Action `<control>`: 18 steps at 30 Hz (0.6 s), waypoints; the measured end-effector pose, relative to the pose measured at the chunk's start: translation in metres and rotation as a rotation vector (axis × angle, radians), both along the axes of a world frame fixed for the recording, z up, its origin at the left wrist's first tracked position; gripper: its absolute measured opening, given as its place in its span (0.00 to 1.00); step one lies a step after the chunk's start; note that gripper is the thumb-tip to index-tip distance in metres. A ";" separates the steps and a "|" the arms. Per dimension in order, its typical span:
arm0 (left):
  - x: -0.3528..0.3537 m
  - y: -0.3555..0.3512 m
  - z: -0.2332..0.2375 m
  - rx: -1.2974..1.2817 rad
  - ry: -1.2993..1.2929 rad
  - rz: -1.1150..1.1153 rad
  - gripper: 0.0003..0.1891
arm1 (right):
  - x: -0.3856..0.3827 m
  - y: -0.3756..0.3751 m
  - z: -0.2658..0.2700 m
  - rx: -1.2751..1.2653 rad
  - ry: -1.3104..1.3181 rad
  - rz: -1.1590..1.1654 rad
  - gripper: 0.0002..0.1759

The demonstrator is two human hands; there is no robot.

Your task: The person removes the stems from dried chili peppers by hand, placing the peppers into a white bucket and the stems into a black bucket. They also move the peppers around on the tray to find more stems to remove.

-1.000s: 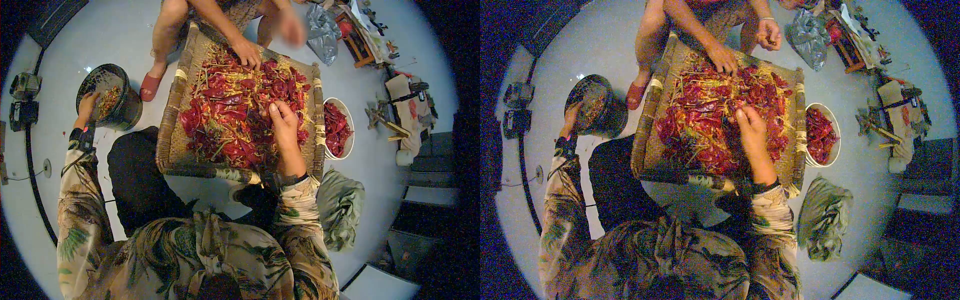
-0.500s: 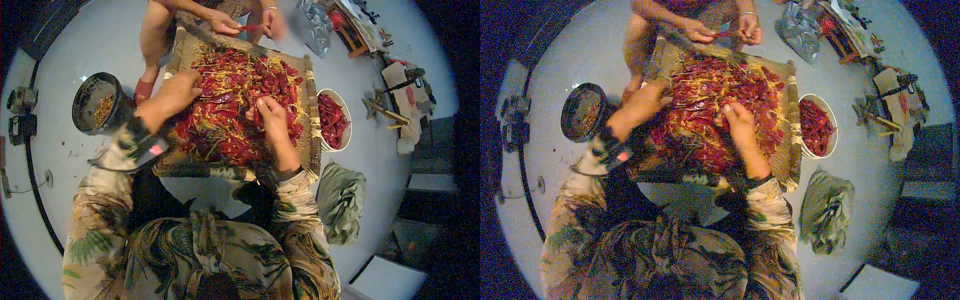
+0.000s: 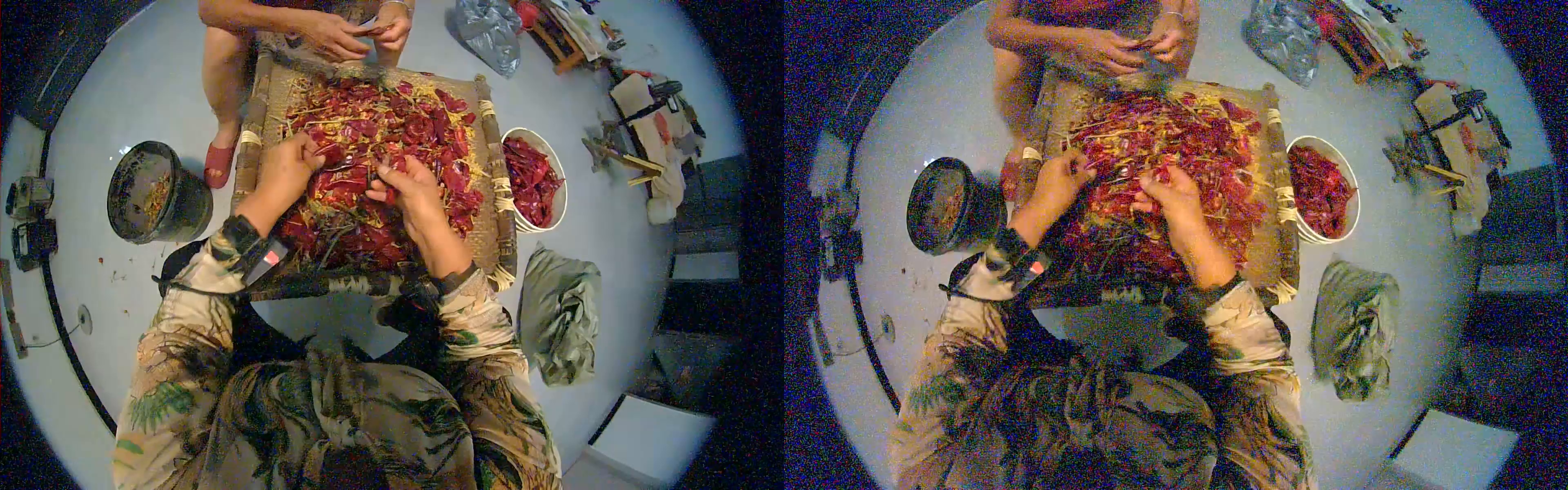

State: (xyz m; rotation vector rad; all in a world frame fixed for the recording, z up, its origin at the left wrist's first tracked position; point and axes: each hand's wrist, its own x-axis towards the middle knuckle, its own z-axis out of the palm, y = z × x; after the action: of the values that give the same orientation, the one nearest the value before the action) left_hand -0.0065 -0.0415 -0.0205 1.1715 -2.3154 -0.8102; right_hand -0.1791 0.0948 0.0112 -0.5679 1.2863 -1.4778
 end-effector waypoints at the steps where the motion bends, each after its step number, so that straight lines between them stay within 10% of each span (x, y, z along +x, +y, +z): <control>1: -0.002 0.006 0.002 0.232 0.176 -0.002 0.12 | 0.000 0.001 -0.003 0.003 -0.009 -0.003 0.09; 3: -0.003 0.021 0.004 0.700 0.526 -0.004 0.11 | 0.002 0.000 -0.009 0.008 -0.024 -0.006 0.10; 10: -0.008 0.072 0.038 1.166 0.859 -0.038 0.03 | 0.025 0.003 0.009 -0.096 -0.010 0.033 0.18; 18: -0.008 0.064 0.030 0.626 0.680 -0.122 0.10 | 0.016 0.004 0.006 -0.141 0.295 0.008 0.10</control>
State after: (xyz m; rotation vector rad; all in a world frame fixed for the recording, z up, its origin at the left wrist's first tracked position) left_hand -0.0146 0.0229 0.0090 0.7771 -1.6108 -1.7438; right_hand -0.1633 0.0984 0.0177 -0.9102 1.4086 -1.5261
